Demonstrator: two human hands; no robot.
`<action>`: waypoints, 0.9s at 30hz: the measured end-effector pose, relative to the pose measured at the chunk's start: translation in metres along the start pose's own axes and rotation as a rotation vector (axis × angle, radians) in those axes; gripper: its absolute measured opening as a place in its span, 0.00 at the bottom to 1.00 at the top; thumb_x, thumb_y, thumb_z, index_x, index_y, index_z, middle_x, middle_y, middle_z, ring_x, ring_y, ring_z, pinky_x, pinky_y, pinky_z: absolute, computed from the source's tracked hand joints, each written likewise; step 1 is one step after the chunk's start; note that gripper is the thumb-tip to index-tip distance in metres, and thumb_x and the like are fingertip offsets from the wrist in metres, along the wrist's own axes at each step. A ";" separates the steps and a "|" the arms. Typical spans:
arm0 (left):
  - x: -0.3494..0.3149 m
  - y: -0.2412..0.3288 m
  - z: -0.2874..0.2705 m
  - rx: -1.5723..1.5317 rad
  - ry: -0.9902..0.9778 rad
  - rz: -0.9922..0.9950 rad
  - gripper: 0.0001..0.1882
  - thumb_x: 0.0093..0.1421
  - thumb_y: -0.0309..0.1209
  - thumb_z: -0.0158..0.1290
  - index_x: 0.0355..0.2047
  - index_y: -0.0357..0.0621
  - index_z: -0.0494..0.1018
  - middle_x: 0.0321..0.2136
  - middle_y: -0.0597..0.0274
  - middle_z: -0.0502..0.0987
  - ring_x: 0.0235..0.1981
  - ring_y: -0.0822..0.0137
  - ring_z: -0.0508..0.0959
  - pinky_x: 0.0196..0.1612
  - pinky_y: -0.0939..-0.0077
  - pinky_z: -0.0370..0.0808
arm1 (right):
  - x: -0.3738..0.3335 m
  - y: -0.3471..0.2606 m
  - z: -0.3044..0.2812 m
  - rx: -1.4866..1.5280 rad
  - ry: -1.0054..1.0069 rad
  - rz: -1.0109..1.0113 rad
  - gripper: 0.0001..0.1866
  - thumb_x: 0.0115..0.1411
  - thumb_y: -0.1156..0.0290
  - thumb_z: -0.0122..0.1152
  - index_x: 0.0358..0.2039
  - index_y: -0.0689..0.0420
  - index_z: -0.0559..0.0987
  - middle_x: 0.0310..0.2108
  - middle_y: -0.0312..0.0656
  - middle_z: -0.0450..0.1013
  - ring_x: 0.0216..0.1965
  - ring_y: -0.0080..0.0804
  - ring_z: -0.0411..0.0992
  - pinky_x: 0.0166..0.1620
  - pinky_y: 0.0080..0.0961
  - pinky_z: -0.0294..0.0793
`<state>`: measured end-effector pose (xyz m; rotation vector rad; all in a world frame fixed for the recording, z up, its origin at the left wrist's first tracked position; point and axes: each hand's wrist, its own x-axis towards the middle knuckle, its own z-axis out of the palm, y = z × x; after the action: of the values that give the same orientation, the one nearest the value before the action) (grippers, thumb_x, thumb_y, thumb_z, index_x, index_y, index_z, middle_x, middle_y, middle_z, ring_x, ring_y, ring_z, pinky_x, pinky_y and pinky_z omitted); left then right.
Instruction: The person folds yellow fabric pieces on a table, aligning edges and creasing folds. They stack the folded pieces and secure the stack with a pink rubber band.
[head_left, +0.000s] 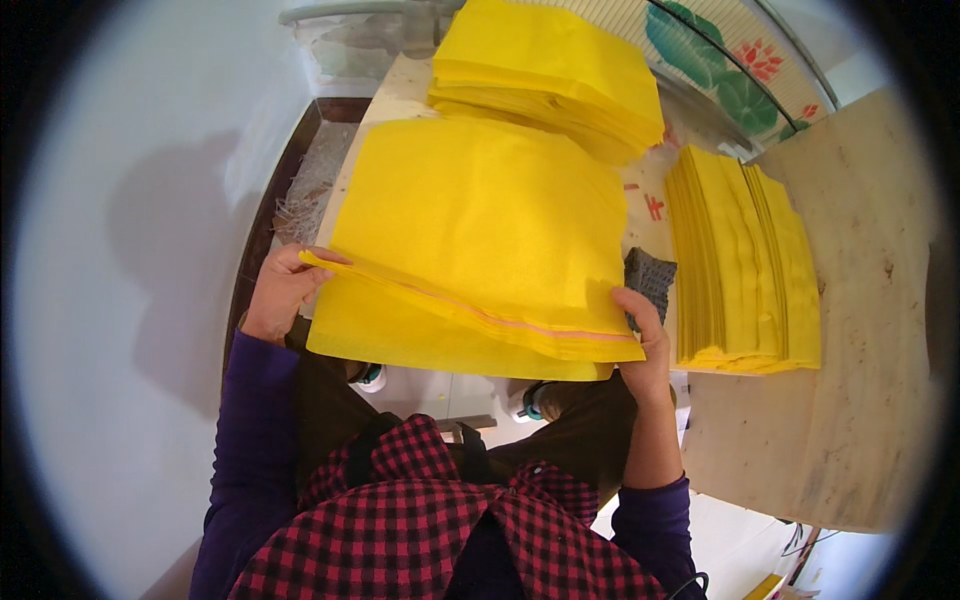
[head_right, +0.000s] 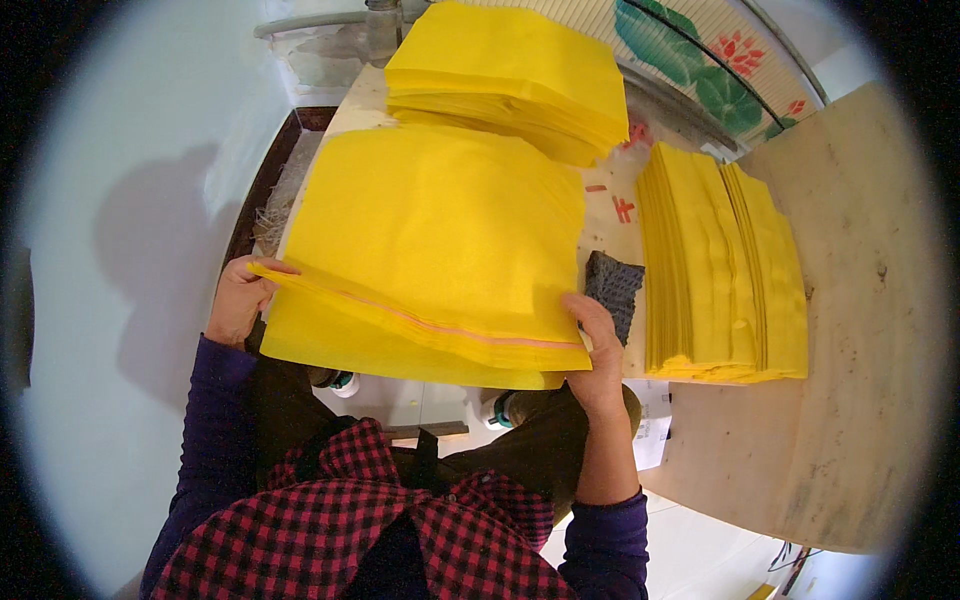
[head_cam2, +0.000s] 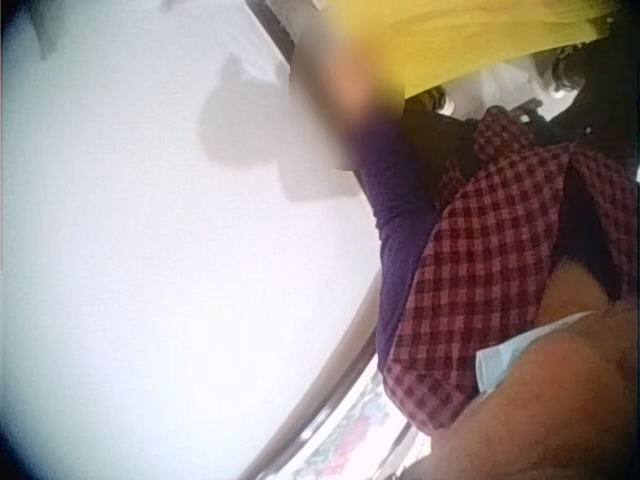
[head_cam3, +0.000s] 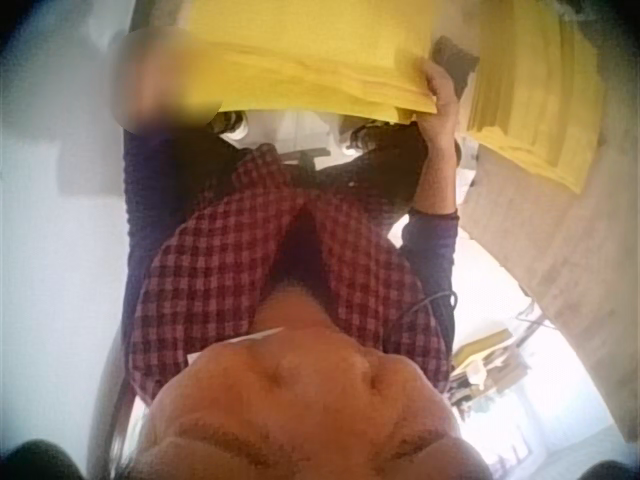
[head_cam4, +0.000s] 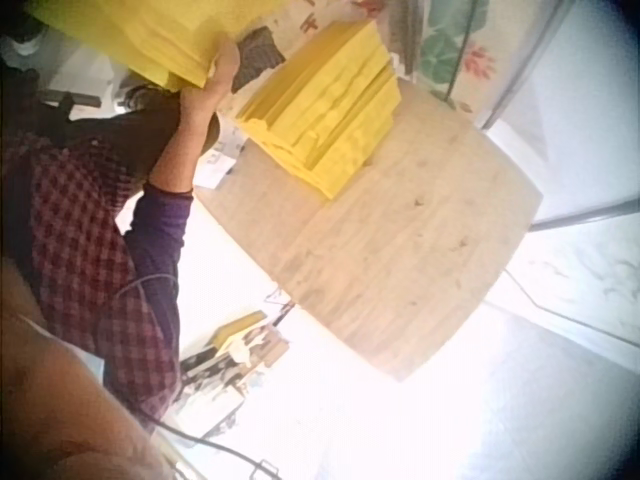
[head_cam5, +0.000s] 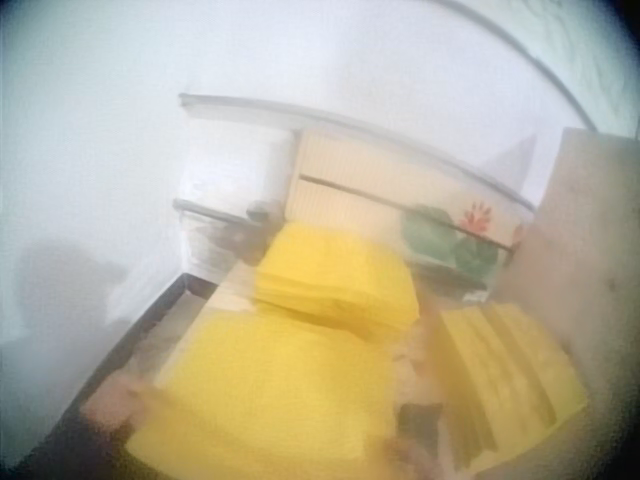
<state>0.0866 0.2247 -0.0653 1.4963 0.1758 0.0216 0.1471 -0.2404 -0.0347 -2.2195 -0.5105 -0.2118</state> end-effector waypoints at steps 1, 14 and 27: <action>0.000 0.001 -0.001 0.014 -0.017 0.011 0.11 0.56 0.17 0.52 0.38 0.38 0.79 0.34 0.63 0.81 0.20 0.82 0.66 0.23 0.88 0.62 | 0.002 0.002 -0.001 -0.027 0.009 -0.102 0.21 0.47 0.80 0.67 0.44 0.56 0.78 0.49 0.44 0.73 0.54 0.39 0.69 0.56 0.33 0.67; 0.001 0.007 0.009 0.088 0.034 -0.001 0.11 0.56 0.22 0.56 0.41 0.38 0.77 0.29 0.65 0.80 0.23 0.81 0.71 0.25 0.88 0.65 | 0.018 0.006 0.003 0.223 0.003 0.266 0.05 0.57 0.77 0.65 0.35 0.62 0.80 0.31 0.37 0.77 0.34 0.24 0.72 0.40 0.20 0.71; 0.020 0.010 0.018 0.118 0.108 -0.049 0.09 0.61 0.28 0.54 0.40 0.37 0.78 0.22 0.73 0.75 0.16 0.84 0.62 0.20 0.87 0.57 | 0.040 0.011 0.002 0.436 -0.042 0.488 0.12 0.60 0.75 0.62 0.43 0.65 0.79 0.35 0.35 0.77 0.34 0.19 0.72 0.39 0.18 0.72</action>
<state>0.1099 0.2097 -0.0564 1.6092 0.3051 0.0534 0.1884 -0.2334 -0.0311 -1.8517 -0.0164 0.1882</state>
